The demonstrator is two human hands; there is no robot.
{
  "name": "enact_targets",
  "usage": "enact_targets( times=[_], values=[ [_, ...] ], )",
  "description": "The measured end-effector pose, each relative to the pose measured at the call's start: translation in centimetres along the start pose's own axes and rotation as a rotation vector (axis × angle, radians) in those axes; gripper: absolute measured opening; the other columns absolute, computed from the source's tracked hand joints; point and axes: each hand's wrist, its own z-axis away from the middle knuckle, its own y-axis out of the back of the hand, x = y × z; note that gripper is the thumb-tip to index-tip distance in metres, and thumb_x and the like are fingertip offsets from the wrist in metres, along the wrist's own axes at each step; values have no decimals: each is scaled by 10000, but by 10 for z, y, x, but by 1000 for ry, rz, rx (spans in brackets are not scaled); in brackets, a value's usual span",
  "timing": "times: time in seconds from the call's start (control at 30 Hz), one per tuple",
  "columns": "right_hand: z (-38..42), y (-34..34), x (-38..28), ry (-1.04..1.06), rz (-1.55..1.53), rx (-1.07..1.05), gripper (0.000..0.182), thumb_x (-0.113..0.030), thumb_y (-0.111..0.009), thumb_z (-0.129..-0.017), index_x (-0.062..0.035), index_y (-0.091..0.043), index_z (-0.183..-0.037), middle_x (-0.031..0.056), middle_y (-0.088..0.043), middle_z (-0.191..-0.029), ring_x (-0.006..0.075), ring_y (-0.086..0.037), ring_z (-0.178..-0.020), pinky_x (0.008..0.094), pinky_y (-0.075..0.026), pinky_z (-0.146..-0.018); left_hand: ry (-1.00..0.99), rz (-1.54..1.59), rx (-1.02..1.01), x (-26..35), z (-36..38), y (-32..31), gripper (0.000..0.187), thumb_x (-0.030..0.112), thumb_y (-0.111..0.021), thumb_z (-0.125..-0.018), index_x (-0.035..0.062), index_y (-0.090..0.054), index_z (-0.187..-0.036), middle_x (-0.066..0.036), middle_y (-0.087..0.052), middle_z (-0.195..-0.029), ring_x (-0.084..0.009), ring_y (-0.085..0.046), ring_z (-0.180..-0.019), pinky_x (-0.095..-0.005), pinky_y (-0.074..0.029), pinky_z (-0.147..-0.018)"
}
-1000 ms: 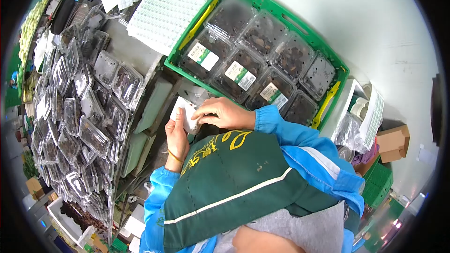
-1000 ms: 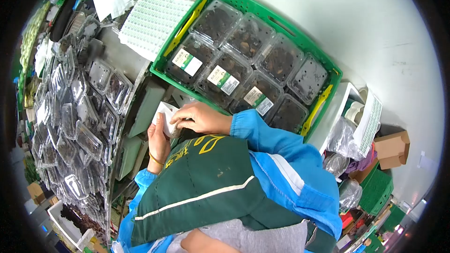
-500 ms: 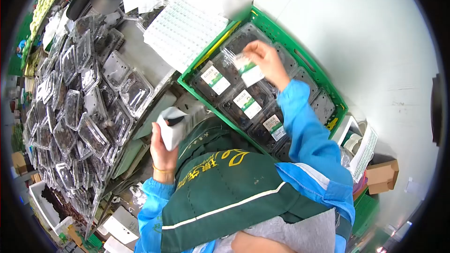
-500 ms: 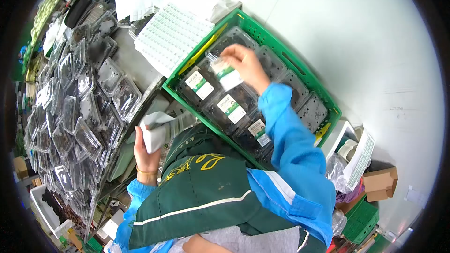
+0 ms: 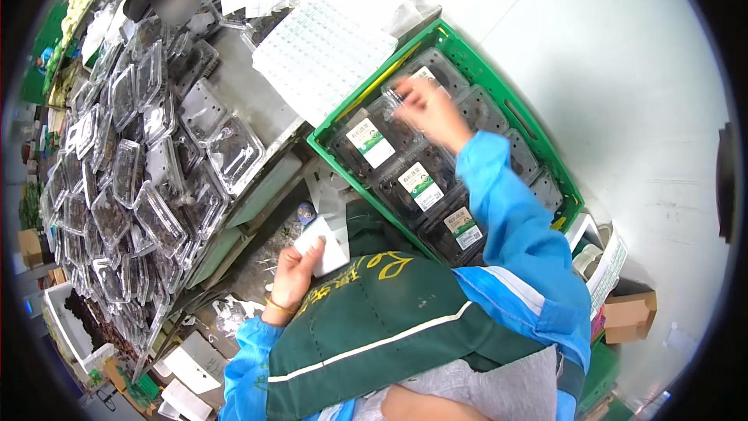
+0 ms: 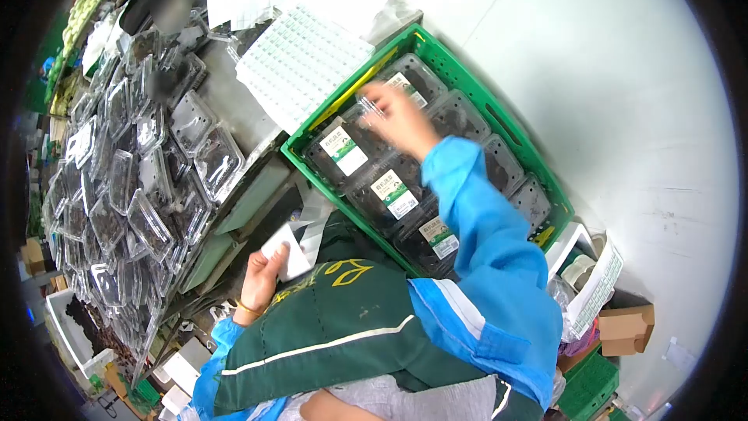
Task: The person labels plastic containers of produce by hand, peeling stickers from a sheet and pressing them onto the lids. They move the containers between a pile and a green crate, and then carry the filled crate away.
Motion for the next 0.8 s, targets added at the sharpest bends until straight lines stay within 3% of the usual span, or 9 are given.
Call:
enact_targets(
  times=[0.07, 0.13, 0.17, 0.2, 0.37, 0.4, 0.47, 0.6, 0.8],
  values=[
    [42, -34, -31, 264, -170, -469, 324, -114, -712, -755, -39, -588, -1044, 63, -621, -1098, 135, -590, -956, 311, -475, -792, -84, 91, 99, -5, -18, -4, 302, 276, -536, -957, 11, -664, -1024, -2, -672, -901, -48, -576, -768, -209, -451, -695],
    [81, -77, -34, 523, -231, -589, 426, -117, -718, -742, -74, -598, -1148, 103, -630, -1114, 210, -626, -896, 339, -470, -818, -139, 205, 157, -7, -32, -9, 296, 276, -519, -965, 21, -662, -1010, -7, -667, -913, -46, -574, -777, -208, -448, -687],
    [92, -80, -49, 281, -229, -712, 407, -122, -721, -746, -78, -620, -1138, 131, -638, -1082, 258, -625, -907, 353, -470, -823, -160, 225, 168, -4, -35, -12, 284, 271, -515, -967, 29, -662, -985, -5, -661, -905, -45, -569, -766, -217, -445, -666],
    [100, -95, -40, 327, -247, -606, 333, -119, -711, -759, -65, -643, -1081, 139, -654, -952, 268, -626, -884, 355, -476, -792, -155, 220, 161, -7, -39, -11, 284, 271, -515, -967, 29, -662, -985, -5, -661, -905, -45, -569, -766, -217, -445, -666],
    [111, -105, -23, 639, -231, -344, 327, -72, -699, -781, -74, -644, -1104, 118, -652, -908, 250, -619, -808, 347, -496, -736, -136, 330, 192, -9, -45, -13, 294, 275, -520, -965, 14, -655, -980, -7, -659, -890, -51, -570, -759, -213, -438, -664],
    [114, -102, -28, 633, -228, -333, 327, -72, -699, -781, -74, -644, -1104, 118, -652, -908, 250, -619, -808, 347, -496, -736, -124, 369, 226, -6, -45, -17, 298, 274, -518, -965, 10, -654, -983, -11, -660, -892, -52, -572, -764, -210, -440, -670],
    [123, -96, -39, 304, -292, -352, 262, -73, -699, -783, -58, -659, -1042, 103, -652, -895, 251, -616, -796, 346, -495, -741, -153, 367, 225, -8, -46, -21, 305, 276, -513, -967, 6, -654, -984, -16, -662, -895, -53, -575, -763, -209, -446, -676],
    [124, -103, -24, 475, -268, -283, 184, -74, -703, -783, -54, -671, -963, 90, -653, -899, 220, -618, -786, 337, -486, -753, -170, 232, 106, -12, -45, -19, 289, 265, -518, -965, 17, -664, -976, -18, -666, -897, -50, -575, -773, -214, -451, -684],
    [129, -100, -20, 503, -395, -218, 99, -46, -692, -770, -51, -694, -869, 100, -646, -1016, 233, -609, -913, 329, -477, -817, -43, 499, 273, -15, -51, -16, 332, 312, -495, -966, 25, -597, -1098, -44, -656, -988, -134, -631, -845, -265, -500, -744]
  ],
)
